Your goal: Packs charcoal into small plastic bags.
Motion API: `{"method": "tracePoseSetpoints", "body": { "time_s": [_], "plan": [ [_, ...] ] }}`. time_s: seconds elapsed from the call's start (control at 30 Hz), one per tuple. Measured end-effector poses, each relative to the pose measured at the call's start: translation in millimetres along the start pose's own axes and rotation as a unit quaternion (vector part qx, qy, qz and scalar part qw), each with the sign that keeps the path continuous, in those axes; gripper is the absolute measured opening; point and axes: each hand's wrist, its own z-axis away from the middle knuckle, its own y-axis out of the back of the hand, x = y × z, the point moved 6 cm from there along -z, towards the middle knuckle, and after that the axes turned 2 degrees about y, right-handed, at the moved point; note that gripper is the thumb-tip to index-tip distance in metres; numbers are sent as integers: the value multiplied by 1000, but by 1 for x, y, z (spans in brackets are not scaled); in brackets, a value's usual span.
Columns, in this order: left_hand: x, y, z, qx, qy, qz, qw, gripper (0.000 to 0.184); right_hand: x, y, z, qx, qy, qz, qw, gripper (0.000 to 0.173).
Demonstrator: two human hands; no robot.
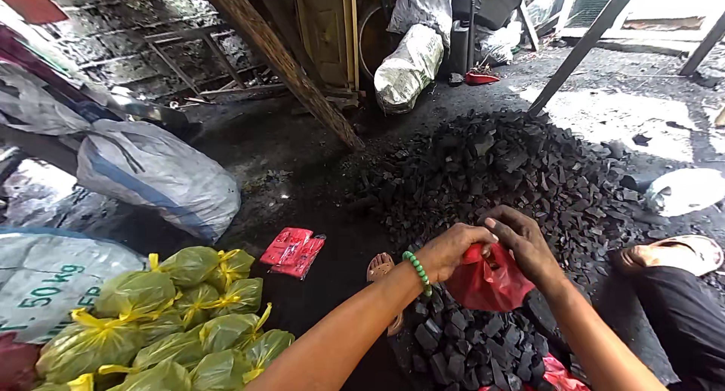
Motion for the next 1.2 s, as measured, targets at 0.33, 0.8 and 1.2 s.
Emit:
{"method": "tracePoseSetpoints", "body": {
  "time_s": [0.33,0.8,1.2],
  "plan": [
    [-1,-1,5,71,7,216,974,33,13,3,30,144,142,10,979,69],
    [-11,-29,7,-38,66,-505,860,29,40,-6,15,1,237,391,889,22],
    [-49,-21,26,-61,105,-188,975,29,119,50,25,-15,10,390,921,23]
  ]
}}
